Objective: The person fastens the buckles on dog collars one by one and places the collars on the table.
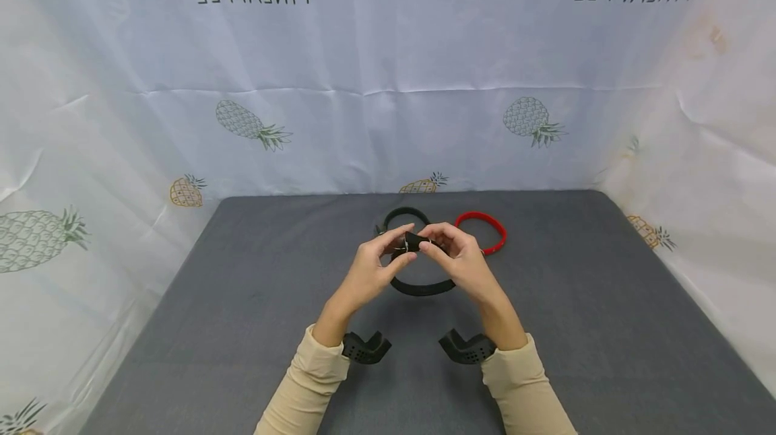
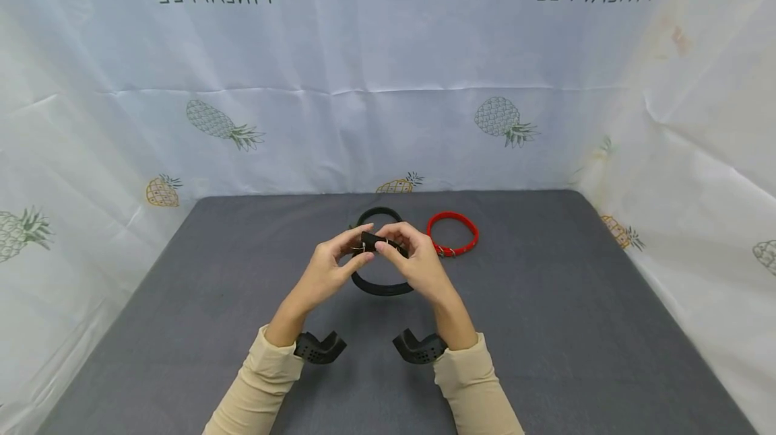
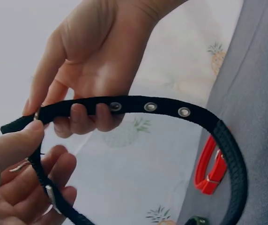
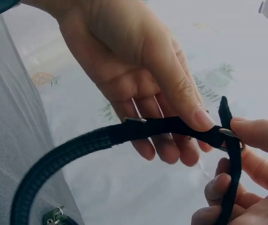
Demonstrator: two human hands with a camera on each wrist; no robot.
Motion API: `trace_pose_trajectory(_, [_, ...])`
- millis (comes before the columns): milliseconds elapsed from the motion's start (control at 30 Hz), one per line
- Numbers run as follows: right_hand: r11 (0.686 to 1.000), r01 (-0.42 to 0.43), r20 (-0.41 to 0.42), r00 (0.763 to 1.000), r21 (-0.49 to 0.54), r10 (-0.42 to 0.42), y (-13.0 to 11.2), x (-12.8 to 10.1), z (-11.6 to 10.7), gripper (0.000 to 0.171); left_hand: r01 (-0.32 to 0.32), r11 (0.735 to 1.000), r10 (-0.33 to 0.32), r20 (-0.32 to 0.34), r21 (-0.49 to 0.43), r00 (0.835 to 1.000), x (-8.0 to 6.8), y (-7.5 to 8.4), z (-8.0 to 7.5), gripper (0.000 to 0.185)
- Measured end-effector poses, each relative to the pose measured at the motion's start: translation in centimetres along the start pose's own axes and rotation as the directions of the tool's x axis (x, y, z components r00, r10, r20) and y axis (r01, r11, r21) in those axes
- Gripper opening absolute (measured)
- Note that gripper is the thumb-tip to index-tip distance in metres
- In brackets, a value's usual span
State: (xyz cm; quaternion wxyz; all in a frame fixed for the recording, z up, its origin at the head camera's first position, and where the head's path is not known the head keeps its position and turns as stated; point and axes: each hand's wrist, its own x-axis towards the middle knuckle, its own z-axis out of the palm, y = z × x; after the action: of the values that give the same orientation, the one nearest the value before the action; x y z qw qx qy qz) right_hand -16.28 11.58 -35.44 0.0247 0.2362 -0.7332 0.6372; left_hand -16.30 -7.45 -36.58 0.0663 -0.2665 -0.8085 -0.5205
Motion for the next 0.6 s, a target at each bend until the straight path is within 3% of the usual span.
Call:
trace_pose_trajectory(267, [0.999, -0.045, -0.024, 0.999, 0.02, 0.045, -0.23, 0.03, 0.0, 0.023, 0.005, 1.0, -0.008, -0.125, -0.03, 0.992, 0.13, -0.39, 0.13, 0.032])
trace_pose_trajectory(600, [1.0, 0.0, -0.025, 1.0, 0.008, 0.0, -0.15, -0.04, -0.06, 0.023, -0.078, 0.997, 0.077, -0.201, 0.006, 0.976, -0.03, -0.25, 0.02, 0.027])
